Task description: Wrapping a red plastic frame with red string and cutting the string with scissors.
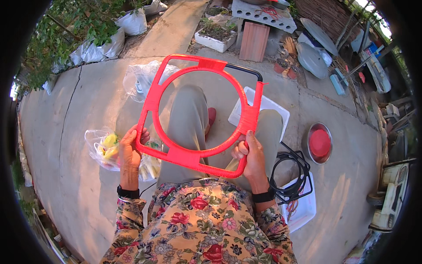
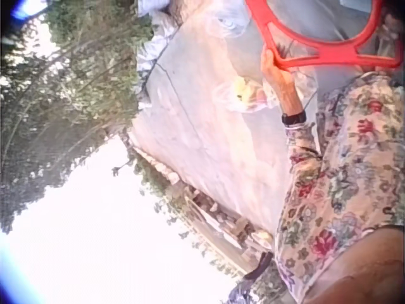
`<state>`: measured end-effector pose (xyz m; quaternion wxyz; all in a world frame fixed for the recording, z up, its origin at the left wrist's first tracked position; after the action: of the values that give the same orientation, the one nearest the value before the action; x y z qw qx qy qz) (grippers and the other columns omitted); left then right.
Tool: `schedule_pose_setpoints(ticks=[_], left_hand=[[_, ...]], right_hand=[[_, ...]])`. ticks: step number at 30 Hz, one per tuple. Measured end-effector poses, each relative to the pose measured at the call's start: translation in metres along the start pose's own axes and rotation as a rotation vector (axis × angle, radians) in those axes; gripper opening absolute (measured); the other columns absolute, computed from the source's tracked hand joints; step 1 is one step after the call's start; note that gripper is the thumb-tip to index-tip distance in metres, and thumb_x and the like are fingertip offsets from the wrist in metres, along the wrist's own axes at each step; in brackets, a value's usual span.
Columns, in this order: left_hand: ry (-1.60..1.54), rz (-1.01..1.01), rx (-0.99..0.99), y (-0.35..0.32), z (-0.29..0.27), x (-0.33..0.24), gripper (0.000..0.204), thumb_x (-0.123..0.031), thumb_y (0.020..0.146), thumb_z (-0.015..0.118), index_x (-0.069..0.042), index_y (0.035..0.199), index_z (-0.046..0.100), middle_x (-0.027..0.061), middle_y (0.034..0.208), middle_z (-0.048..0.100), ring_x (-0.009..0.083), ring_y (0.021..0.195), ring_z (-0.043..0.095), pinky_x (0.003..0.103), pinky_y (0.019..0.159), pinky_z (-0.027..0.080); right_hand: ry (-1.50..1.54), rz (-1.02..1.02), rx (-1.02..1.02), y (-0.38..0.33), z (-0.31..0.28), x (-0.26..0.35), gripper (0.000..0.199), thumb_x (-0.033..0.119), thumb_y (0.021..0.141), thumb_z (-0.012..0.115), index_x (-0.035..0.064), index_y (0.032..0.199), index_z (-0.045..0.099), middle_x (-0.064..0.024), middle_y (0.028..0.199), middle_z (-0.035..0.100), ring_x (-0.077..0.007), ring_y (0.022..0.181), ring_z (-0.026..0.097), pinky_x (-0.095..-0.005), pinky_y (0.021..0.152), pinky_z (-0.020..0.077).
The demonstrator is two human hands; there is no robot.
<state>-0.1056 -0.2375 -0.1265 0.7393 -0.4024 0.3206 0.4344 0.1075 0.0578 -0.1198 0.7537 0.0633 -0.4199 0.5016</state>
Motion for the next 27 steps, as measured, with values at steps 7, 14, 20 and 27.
schedule_pose_setpoints(ticks=[7,14,20,27], left_hand=[[-0.080,-0.020,-0.032,-0.003,0.000,-0.003,0.032,-0.011,0.092,0.054,0.006,0.119,0.053,0.0169,0.102,0.064,0.0244,0.090,0.065,0.034,0.085,0.055],[-0.098,-0.080,-0.068,-0.009,0.007,0.006,0.030,-0.010,0.093,0.053,0.004,0.119,0.053,0.0158,0.103,0.064,0.0238,0.092,0.064,0.034,0.085,0.054],[-0.134,-0.155,-0.053,-0.007,0.003,0.043,0.028,-0.011,0.092,0.054,0.004,0.116,0.054,0.0169,0.099,0.064,0.0264,0.085,0.065,0.037,0.078,0.055],[-0.203,-0.168,-0.020,-0.017,0.020,0.038,0.025,-0.012,0.093,0.050,0.005,0.111,0.054,0.0179,0.098,0.064,0.0283,0.085,0.064,0.038,0.078,0.054]], right_hand=[[-0.014,0.017,-0.017,0.006,0.000,0.002,0.035,0.038,0.099,0.044,0.0095,0.079,0.049,0.0046,0.053,0.034,-0.0100,0.048,0.038,-0.0272,0.050,0.0351],[0.026,0.026,-0.032,-0.001,-0.009,0.013,0.043,0.044,0.098,0.042,0.0039,0.091,0.056,0.0032,0.054,0.033,-0.0109,0.049,0.037,-0.0268,0.050,0.0339],[-0.093,0.035,-0.094,-0.015,-0.025,0.014,0.034,0.039,0.099,0.043,0.0104,0.083,0.051,0.0063,0.053,0.029,-0.0074,0.045,0.034,-0.0261,0.046,0.0334],[-0.144,-0.108,-0.014,-0.025,-0.034,0.020,0.029,0.030,0.099,0.047,0.0125,0.076,0.047,0.0054,0.050,0.032,-0.0079,0.041,0.034,-0.0262,0.044,0.0329]])
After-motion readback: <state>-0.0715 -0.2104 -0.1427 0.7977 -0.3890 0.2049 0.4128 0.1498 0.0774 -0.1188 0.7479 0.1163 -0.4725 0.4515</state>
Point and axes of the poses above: each hand's wrist, its own y-axis towards the middle knuckle, its own z-axis out of the palm, x = y × z, the point moved 5 cm from there along y, towards the middle knuckle
